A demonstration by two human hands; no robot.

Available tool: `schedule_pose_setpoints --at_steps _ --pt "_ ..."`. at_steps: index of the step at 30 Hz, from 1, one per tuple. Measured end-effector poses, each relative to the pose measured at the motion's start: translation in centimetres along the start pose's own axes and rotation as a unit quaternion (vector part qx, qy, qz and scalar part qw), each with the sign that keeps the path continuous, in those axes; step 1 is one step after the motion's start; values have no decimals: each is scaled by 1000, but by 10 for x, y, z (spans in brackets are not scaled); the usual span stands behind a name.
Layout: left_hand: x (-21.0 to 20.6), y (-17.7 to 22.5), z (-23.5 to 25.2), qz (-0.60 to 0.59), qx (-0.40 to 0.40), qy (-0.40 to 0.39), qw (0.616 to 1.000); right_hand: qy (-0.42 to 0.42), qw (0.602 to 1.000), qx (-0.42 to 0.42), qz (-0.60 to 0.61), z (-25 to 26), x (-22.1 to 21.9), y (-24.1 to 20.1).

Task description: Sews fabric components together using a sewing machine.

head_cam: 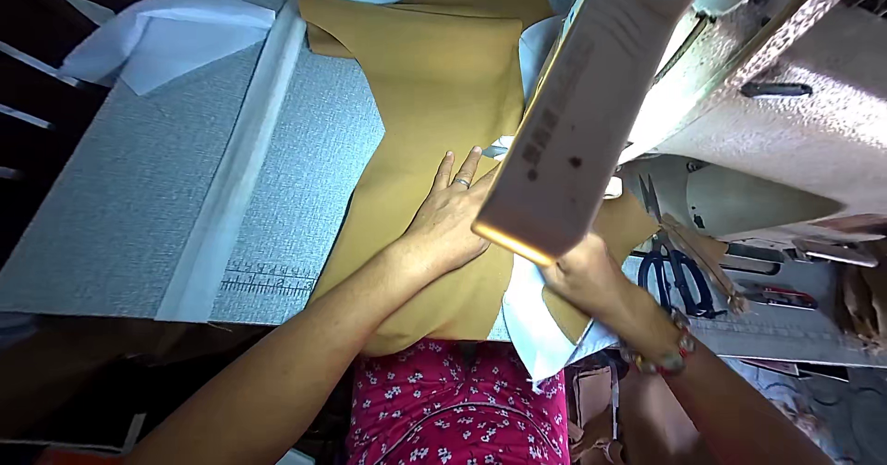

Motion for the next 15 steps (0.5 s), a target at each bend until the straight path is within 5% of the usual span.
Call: schedule_pose_setpoints --at_steps 7,11,15 --pt "1 -7 6 -1 -18 32 999 -1 979 -150 140 -23 -1 -36" --pt "10 23 -20 21 7 100 995 117 873 -301 367 -17 -8 -41" --pt "-6 34 -44 2 87 68 994 97 865 -375 320 -21 -23 -32"
Point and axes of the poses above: each hand's wrist, its own z-axis towards the middle knuckle, its own x-axis out of the back of the hand, y = z × x, the point moved 5 cm from there along z, towards the middle knuckle, and after that the axes turned 8 degrees about -y, right-handed, at the moved point
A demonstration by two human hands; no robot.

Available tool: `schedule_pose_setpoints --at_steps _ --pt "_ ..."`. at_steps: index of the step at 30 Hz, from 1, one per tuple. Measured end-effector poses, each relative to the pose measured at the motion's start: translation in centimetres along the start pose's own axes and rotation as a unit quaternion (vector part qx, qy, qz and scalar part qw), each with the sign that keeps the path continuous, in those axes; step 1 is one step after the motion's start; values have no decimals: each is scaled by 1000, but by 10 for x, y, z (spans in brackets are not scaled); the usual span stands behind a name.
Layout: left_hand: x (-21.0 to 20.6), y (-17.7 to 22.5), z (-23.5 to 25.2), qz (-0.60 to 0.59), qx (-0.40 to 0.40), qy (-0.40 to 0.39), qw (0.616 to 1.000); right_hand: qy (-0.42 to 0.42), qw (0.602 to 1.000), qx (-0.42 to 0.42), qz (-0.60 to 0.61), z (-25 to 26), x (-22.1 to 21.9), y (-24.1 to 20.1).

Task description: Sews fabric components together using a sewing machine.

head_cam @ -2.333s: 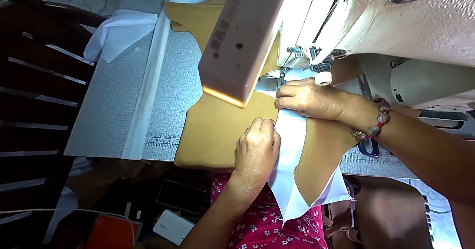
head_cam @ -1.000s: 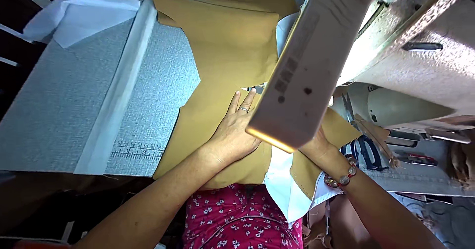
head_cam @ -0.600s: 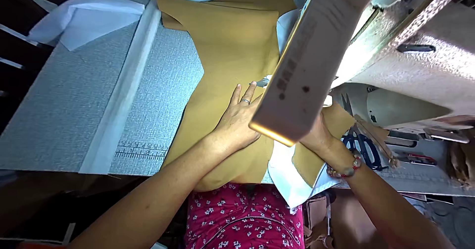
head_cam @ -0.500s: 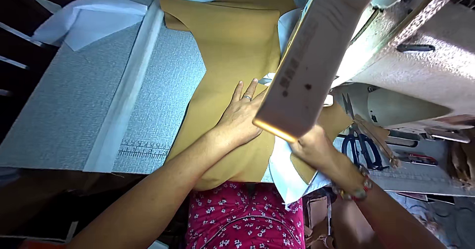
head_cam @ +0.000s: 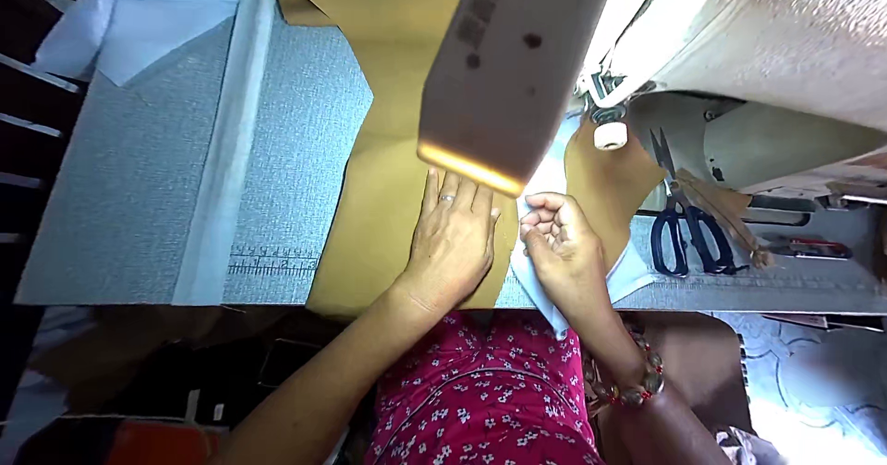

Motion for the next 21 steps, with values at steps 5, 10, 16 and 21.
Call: schedule_pose_setpoints --at_steps 5,10,16,21 --pt "-5 -2 -8 8 17 -10 1000 21 996 12 -89 1 3 -3" --pt "-4 -2 -9 -1 13 16 1000 44 978 10 -202 7 -11 -17" --pt "6 -6 -15 -60 -3 112 992 55 977 -38 -203 12 -19 -16" --pt "9 -12 -12 -140 -86 68 984 -9 989 -68 -131 10 -9 -11"
Point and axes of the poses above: each hand's wrist, its own z-axis towards the middle knuckle, its own x-axis out of the back of the hand, y = z × x, the point moved 5 cm from there along z, towards the middle knuckle, and after that the axes turned 8 degrees about -y, right-handed, at the moved point
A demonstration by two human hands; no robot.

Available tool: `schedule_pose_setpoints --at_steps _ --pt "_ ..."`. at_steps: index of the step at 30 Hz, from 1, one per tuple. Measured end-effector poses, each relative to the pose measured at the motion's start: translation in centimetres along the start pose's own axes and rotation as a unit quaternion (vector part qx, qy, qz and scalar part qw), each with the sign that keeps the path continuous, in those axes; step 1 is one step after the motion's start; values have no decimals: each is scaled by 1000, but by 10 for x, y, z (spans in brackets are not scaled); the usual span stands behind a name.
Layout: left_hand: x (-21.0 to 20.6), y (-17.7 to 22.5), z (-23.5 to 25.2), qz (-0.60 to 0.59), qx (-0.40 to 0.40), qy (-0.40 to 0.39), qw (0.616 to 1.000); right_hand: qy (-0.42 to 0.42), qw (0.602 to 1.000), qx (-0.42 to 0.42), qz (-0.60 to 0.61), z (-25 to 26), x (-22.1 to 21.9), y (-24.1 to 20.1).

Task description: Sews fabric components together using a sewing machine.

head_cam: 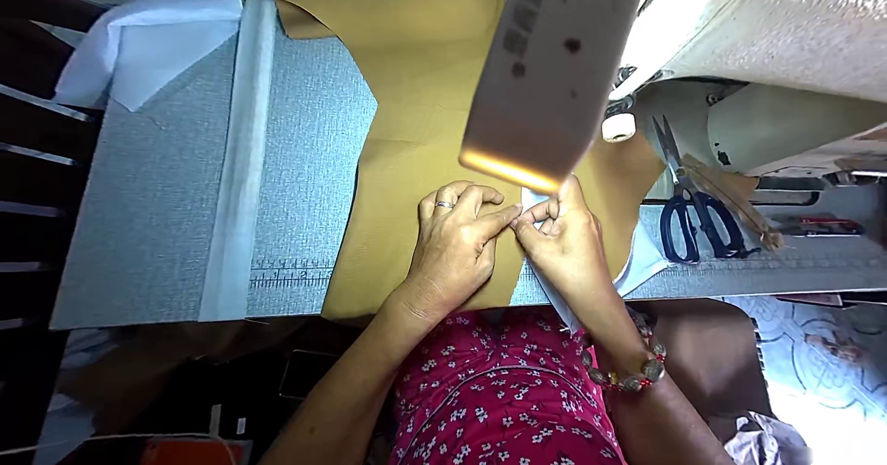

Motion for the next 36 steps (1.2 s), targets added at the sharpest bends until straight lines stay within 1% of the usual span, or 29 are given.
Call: schedule_pose_setpoints --at_steps 2,4,7,11,19,26,31,36 --pt "0 0 -1 12 -25 -30 999 -23 1000 14 -6 -7 3 5" --pt "-1 3 -9 28 -36 -52 998 -25 995 68 -62 -25 6 7" --pt "-8 9 -22 44 -23 -54 997 5 969 158 -190 -52 9 5" --pt "-12 15 -22 70 -3 -45 997 49 940 202 -270 -67 6 10" --pt "-12 12 -11 72 1 -37 997 82 918 197 -336 -55 5 4" --pt "-11 3 8 63 -8 -42 997 78 916 188 -345 -34 8 -1" --pt "-7 -1 25 59 -17 -40 997 92 915 180 -350 -18 9 -2" --pt "-4 -11 43 70 -15 -59 996 76 920 169 -345 0 11 -4"
Point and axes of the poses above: each hand's wrist, its own z-axis towards the middle knuckle, its own x-axis out of the back of the hand, y = z × x, the point moved 5 cm from there along z, towards the middle knuckle, and after that the axes turned 8 degrees about -y, right-handed, at the moved point
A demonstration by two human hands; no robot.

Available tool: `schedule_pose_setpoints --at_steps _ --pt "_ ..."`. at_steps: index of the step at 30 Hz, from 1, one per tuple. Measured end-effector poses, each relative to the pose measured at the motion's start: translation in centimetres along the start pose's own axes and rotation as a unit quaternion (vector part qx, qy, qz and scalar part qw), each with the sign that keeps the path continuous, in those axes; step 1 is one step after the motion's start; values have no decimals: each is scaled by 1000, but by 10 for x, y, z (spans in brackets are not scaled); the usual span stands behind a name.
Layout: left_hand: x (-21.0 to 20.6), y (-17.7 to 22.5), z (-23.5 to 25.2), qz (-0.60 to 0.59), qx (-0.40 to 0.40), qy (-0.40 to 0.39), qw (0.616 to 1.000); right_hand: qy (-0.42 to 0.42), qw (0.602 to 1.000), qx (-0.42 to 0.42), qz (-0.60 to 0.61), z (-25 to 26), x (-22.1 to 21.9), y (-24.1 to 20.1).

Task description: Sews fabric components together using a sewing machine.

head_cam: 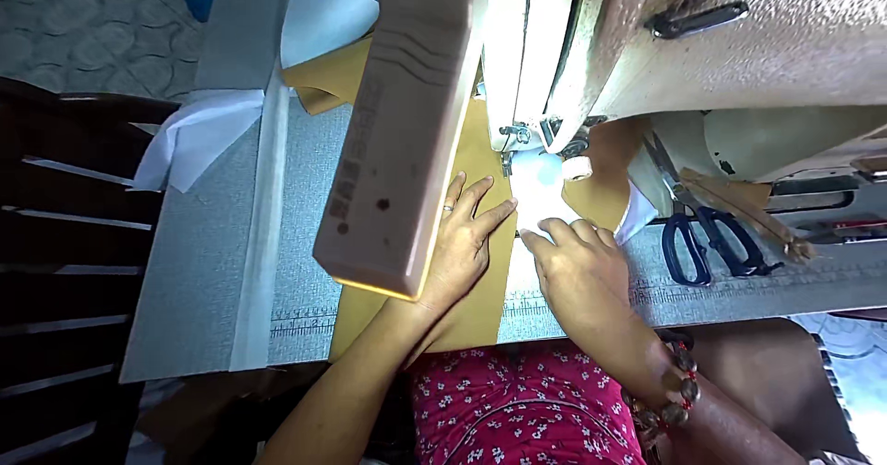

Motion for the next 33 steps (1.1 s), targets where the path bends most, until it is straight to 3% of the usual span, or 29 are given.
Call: schedule_pose_setpoints --at_steps 6,10,14,18,22,25,28,33 --pt "10 -16 23 14 -6 -9 1000 -23 1000 5 14 25 -1 11" --pt "21 -16 36 8 49 -66 997 -24 999 22 23 36 -1 22" --pt "5 -58 50 75 -38 -31 996 -18 999 28 41 46 0 36" --pt "8 -53 56 96 -51 -34 994 3 996 52 78 53 -3 52" --pt "19 -27 62 30 -27 -51 998 46 988 115 87 21 -6 29" --pt "33 -21 70 11 30 -30 999 7 969 190 159 -19 -14 -6" --pt "25 -36 82 26 102 -32 994 -19 978 144 150 -20 -17 0" --pt "-15 -77 90 47 103 40 993 -47 984 59 164 37 -24 35"
Point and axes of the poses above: each hand's wrist, its own z-axis towards the middle knuckle, its own x-axis out of the back of the hand, y = z × x, the point moved 5 cm from there along z, towards the middle knuckle, and after that the axes turned 8 degrees about -y, right-handed, at the moved point
